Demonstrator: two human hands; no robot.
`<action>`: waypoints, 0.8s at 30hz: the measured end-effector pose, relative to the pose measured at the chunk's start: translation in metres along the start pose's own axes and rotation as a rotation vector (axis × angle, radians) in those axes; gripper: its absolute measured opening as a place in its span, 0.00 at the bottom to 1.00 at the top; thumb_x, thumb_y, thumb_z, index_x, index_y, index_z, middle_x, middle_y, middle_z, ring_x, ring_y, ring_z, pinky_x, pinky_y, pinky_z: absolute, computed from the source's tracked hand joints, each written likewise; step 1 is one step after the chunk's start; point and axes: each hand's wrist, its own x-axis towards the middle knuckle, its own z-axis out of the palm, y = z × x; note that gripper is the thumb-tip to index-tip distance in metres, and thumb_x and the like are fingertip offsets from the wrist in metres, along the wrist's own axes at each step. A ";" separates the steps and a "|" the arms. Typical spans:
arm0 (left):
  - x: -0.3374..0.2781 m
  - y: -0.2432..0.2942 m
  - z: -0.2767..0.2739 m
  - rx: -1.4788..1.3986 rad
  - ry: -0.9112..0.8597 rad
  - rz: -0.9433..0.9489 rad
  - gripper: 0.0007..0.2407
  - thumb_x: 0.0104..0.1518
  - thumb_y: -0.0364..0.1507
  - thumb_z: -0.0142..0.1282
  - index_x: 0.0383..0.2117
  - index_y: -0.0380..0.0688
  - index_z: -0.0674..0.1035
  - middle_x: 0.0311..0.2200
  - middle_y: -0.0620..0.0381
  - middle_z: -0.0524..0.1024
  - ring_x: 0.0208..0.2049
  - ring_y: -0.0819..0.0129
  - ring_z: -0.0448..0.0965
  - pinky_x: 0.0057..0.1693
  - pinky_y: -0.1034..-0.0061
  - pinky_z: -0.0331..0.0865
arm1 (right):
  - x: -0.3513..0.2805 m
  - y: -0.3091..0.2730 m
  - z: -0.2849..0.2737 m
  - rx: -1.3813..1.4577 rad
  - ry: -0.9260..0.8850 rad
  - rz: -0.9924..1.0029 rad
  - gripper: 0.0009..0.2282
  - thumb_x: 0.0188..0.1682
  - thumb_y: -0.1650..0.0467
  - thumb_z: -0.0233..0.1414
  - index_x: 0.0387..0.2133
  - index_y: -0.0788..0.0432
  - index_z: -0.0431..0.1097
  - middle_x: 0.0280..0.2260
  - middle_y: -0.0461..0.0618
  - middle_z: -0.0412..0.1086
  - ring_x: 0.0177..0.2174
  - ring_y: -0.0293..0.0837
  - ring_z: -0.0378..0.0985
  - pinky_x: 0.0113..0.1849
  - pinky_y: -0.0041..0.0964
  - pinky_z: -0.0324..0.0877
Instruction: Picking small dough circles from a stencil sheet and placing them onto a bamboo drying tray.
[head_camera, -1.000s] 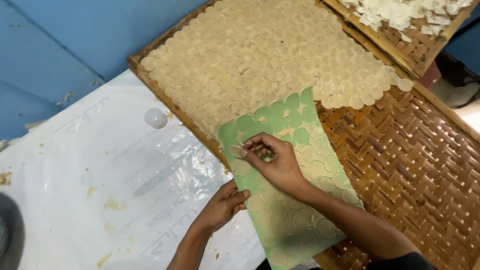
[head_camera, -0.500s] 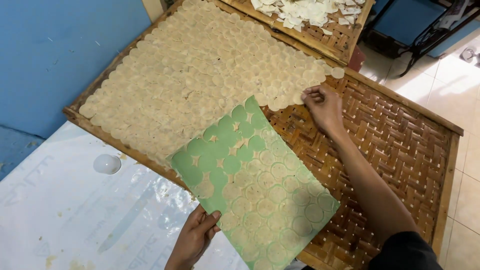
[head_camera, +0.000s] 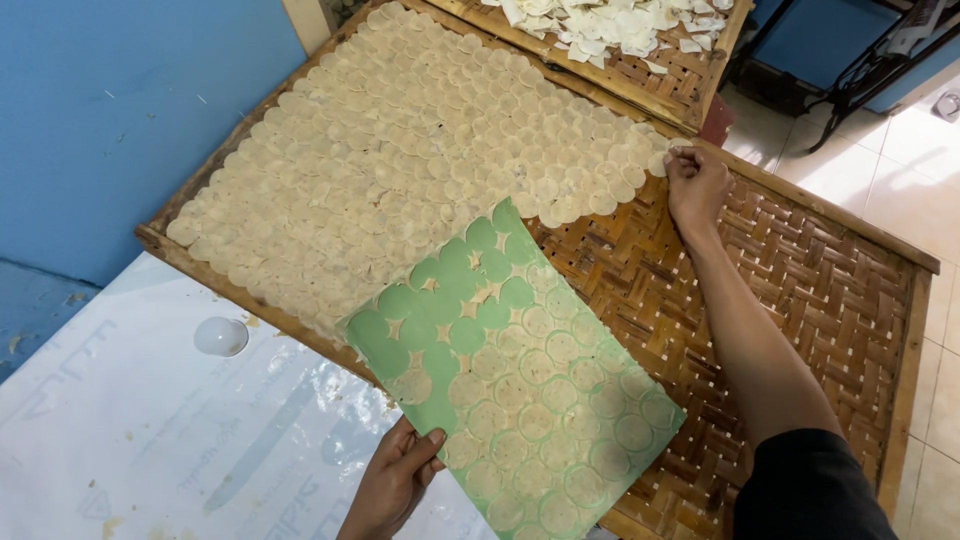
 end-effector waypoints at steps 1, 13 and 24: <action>-0.001 0.001 0.000 -0.001 0.002 0.000 0.22 0.62 0.25 0.52 0.65 0.50 0.73 0.40 0.61 0.74 0.32 0.71 0.65 0.42 0.75 0.61 | 0.001 -0.001 0.001 0.001 -0.002 -0.001 0.05 0.50 0.76 0.63 0.38 0.60 0.80 0.34 0.52 0.80 0.31 0.42 0.80 0.35 0.34 0.78; 0.000 0.001 0.000 -0.007 0.002 -0.005 0.20 0.62 0.25 0.52 0.63 0.47 0.74 0.37 0.61 0.71 0.34 0.72 0.63 0.44 0.74 0.62 | 0.004 0.004 0.005 -0.040 0.054 -0.082 0.05 0.49 0.80 0.61 0.35 0.62 0.77 0.32 0.51 0.78 0.29 0.42 0.79 0.30 0.36 0.76; -0.006 0.008 0.007 0.064 -0.087 0.050 0.13 0.63 0.28 0.52 0.54 0.45 0.78 0.26 0.65 0.61 0.27 0.76 0.56 0.39 0.80 0.57 | -0.036 -0.076 -0.017 -0.070 0.056 -0.366 0.09 0.60 0.73 0.55 0.47 0.70 0.74 0.43 0.64 0.74 0.44 0.61 0.74 0.41 0.54 0.67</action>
